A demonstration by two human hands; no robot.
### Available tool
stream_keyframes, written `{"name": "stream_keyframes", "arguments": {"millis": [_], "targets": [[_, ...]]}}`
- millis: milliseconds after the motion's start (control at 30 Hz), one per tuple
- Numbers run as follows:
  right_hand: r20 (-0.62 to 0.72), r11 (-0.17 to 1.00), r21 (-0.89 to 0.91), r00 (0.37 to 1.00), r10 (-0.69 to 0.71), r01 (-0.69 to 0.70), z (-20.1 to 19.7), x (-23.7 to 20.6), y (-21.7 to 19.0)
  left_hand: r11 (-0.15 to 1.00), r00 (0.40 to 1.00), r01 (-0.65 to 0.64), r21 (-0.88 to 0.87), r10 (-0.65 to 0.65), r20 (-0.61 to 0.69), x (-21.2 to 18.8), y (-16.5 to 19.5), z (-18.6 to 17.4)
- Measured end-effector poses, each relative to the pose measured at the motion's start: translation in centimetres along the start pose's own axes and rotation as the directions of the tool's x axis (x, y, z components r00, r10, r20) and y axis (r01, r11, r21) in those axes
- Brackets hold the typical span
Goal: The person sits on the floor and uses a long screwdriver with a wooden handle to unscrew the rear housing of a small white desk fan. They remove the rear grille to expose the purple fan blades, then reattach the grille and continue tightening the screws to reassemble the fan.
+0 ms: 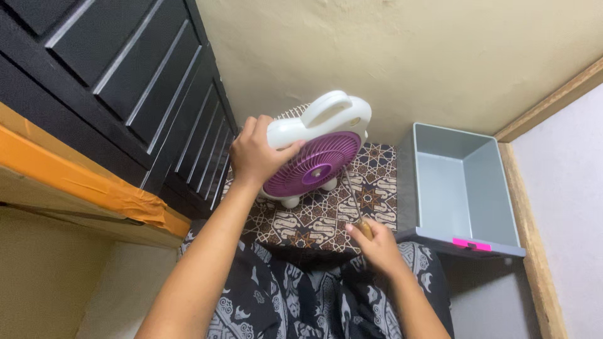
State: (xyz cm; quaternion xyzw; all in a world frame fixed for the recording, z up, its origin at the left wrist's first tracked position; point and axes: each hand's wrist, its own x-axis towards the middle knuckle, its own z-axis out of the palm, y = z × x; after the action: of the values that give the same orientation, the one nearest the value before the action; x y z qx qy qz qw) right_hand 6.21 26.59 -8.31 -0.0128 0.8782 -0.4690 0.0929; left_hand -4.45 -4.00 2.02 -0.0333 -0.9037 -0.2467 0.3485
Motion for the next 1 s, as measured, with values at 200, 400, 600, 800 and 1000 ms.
{"name": "stream_keyframes", "arguments": {"millis": [200, 400, 600, 800, 1000], "targets": [[-0.258, 0.913, -0.178, 0.878, -0.403, 0.366, 2.6, 4.1, -2.6, 1.000, 1.000, 0.012, -0.029, -0.011, 0.018, 0.0, 0.1, 0.5], [-0.247, 0.728, -0.424, 0.705, -0.665, 0.539, 3.0, 9.3, -4.3, 1.000, 1.000, -0.004, -0.016, 0.004, -0.004, 0.3, 0.1, 1.2], [-0.188, 0.763, -0.413, 0.773, -0.606, 0.498, 4.4, 12.0, -3.6, 0.998, 0.997, 0.036, -0.041, -0.033, 0.075, 0.8, -0.1, 2.4], [-0.204, 0.986, 0.164, 0.979, 0.028, 0.006, 5.7, 12.9, -1.3, 1.000, 0.999, 0.014, -0.022, -0.013, 0.035, 1.0, -0.3, 3.2], [-0.336, 0.963, 0.261, 0.942, 0.024, 0.069, 6.6, 11.3, 0.2, 1.000, 0.999, 0.018, -0.009, -0.018, 0.032, 0.9, 0.2, 3.0]]}}
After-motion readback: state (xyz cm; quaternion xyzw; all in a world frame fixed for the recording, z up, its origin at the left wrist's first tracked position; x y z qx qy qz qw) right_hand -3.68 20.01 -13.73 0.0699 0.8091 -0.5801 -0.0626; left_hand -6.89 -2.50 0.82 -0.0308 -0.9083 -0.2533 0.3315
